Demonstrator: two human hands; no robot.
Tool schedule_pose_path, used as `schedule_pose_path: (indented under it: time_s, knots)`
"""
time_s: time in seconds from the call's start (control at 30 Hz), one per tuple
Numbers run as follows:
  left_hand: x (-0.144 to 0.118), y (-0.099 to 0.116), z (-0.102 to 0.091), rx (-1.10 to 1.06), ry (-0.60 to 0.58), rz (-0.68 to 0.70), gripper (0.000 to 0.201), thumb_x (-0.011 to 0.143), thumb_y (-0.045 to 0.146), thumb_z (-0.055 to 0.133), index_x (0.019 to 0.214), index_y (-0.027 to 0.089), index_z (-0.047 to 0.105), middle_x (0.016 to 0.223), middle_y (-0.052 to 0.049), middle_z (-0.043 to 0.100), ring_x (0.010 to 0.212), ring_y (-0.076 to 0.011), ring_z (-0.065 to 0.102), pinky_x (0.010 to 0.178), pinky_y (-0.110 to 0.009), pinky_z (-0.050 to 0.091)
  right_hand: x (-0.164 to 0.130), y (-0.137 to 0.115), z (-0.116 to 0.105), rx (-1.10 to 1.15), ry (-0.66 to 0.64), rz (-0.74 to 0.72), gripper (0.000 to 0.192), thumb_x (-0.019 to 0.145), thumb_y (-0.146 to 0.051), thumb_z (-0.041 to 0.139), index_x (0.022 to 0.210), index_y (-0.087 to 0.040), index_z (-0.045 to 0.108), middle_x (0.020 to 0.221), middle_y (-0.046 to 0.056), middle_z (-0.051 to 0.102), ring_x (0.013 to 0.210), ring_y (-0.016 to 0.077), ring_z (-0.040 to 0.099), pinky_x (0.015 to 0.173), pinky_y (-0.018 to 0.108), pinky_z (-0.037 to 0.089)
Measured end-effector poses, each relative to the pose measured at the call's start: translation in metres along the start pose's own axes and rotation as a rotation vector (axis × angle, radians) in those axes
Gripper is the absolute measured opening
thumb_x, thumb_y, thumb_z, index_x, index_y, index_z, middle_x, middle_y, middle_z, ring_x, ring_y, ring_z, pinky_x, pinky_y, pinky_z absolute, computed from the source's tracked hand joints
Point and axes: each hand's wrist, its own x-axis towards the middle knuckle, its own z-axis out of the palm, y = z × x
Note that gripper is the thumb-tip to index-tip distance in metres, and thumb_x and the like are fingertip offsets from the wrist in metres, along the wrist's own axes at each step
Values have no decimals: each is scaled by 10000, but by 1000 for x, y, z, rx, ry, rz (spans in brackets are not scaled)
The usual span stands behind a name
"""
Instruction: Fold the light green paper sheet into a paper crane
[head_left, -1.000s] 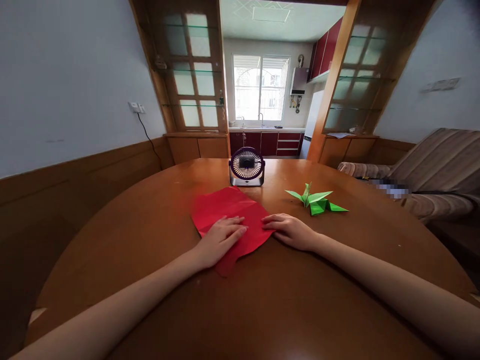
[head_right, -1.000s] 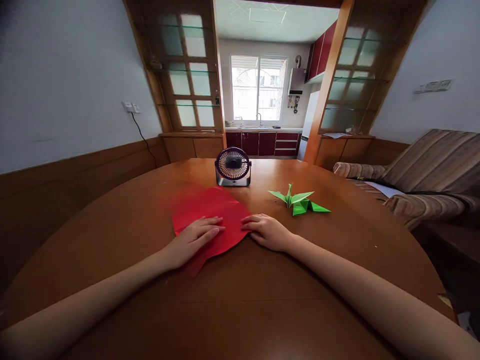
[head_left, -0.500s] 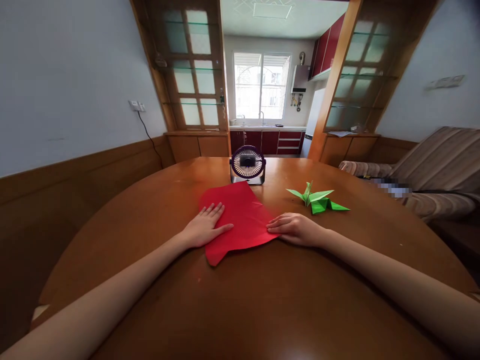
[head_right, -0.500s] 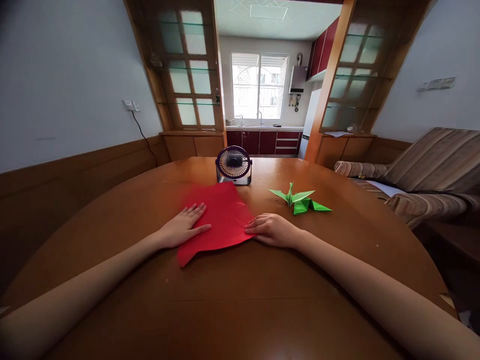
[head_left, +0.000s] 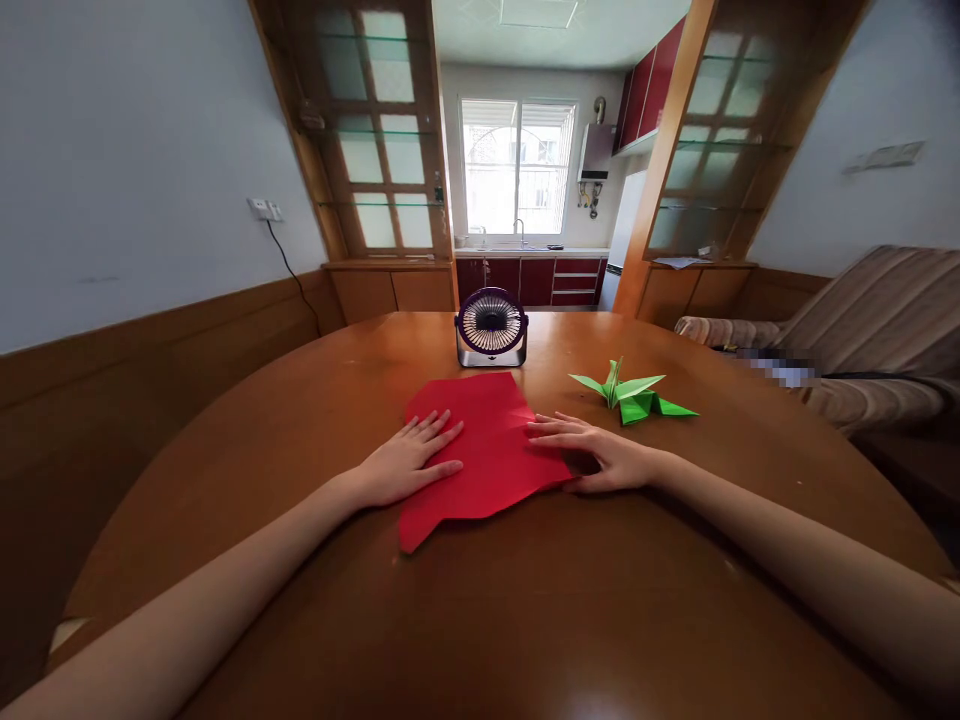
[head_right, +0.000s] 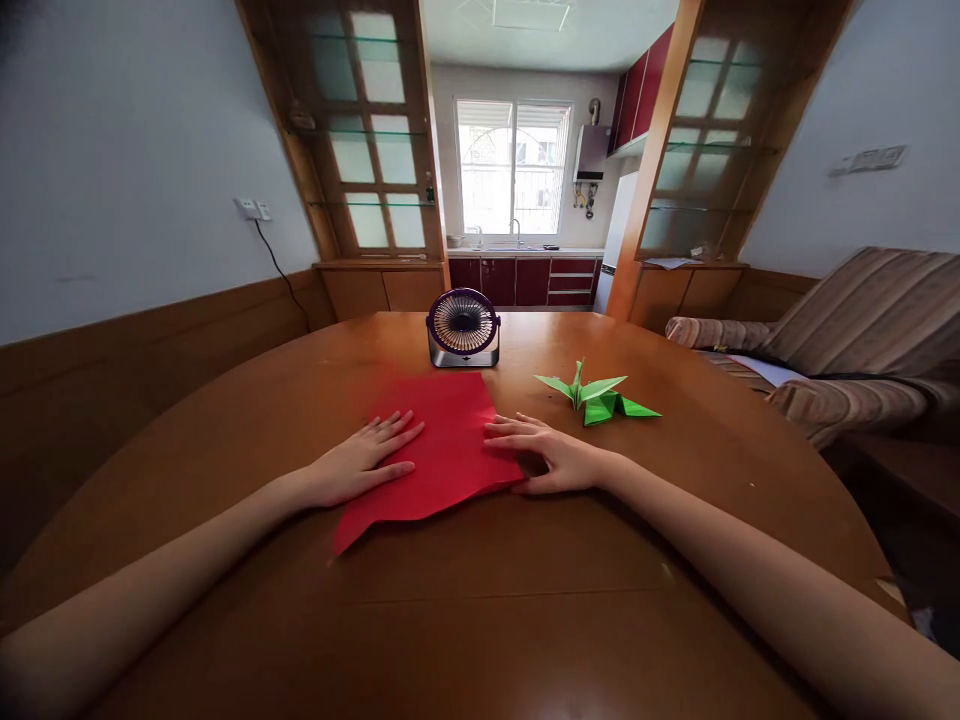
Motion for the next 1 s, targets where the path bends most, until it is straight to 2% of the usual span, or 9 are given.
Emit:
schedule_pose_path:
  time_s: [0.13, 0.2, 0.3, 0.43, 0.53, 0.63, 0.8, 0.9, 1.0]
  knots:
    - [-3, 9, -4, -4, 31, 54, 606, 898, 624, 380, 1439, 356, 332, 1548, -52, 249, 1427, -312, 207, 1132, -512, 168, -1, -1, -2, -9, -66, 15, 604, 864, -360, 621, 1418, -298, 389, 1488, 63, 389, 1415, 251, 274, 1162, 576, 57]
    - [-3, 15, -7, -30, 92, 88, 508, 916, 581, 388, 1362, 354, 475, 1474, -40, 417, 1349, -294, 365, 1102, -486, 244, -2, 2, -3, 62, -63, 21, 469, 901, -354, 569, 1355, -274, 486, 1430, 63, 472, 1372, 234, 364, 1168, 552, 100]
    - [-3, 21, -9, -144, 176, 159, 403, 953, 478, 372, 1186, 300, 647, 1255, -38, 622, 1145, -232, 540, 1019, -410, 369, -4, 12, -3, 263, 42, 44, 287, 947, -355, 481, 1083, -205, 685, 1196, 71, 659, 1200, 218, 553, 1151, 518, 209]
    - [1, 14, -5, -277, 320, 110, 368, 935, 407, 413, 1142, 219, 653, 1154, -67, 651, 1096, -212, 568, 983, -360, 426, -7, 25, 0, 497, 167, 137, 327, 932, -385, 504, 848, -150, 715, 1029, 95, 710, 1043, 214, 631, 1039, 464, 394]
    - [10, -3, -1, -258, 495, -54, 506, 867, 402, 497, 1321, 177, 503, 1353, -113, 517, 1273, -259, 447, 1087, -425, 330, -6, 27, 4, 503, 167, 156, 286, 909, -382, 549, 875, -150, 714, 1007, 90, 705, 1033, 206, 627, 997, 429, 436]
    - [21, -24, 3, -379, 511, -177, 687, 806, 393, 547, 1420, 145, 364, 1434, -150, 434, 1332, -286, 386, 1103, -453, 298, -4, 22, 7, 421, 182, 123, 263, 909, -368, 555, 935, -156, 709, 1000, 86, 689, 999, 195, 629, 940, 390, 478]
    - [26, -36, 1, -873, 381, -217, 557, 738, 445, 642, 1216, 164, 585, 1074, -88, 683, 968, -240, 641, 849, -389, 505, -2, 16, 10, 123, 187, 69, 274, 931, -312, 524, 1124, -182, 669, 1059, 98, 635, 961, 178, 609, 874, 347, 500]
    - [21, -34, -4, -1048, 437, -250, 463, 643, 449, 748, 995, 158, 677, 935, -69, 714, 795, -194, 656, 724, -320, 517, -1, 16, 11, 16, 174, 58, 296, 936, -293, 513, 1181, -196, 646, 1093, 103, 614, 1000, 187, 594, 906, 362, 486]
    - [16, -38, -10, -1002, 523, -364, 424, 566, 439, 804, 866, 156, 703, 813, -57, 712, 673, -165, 626, 620, -279, 483, 0, 18, 11, -17, 169, 59, 291, 939, -295, 503, 1172, -204, 654, 1110, 102, 609, 1033, 194, 591, 928, 371, 483]
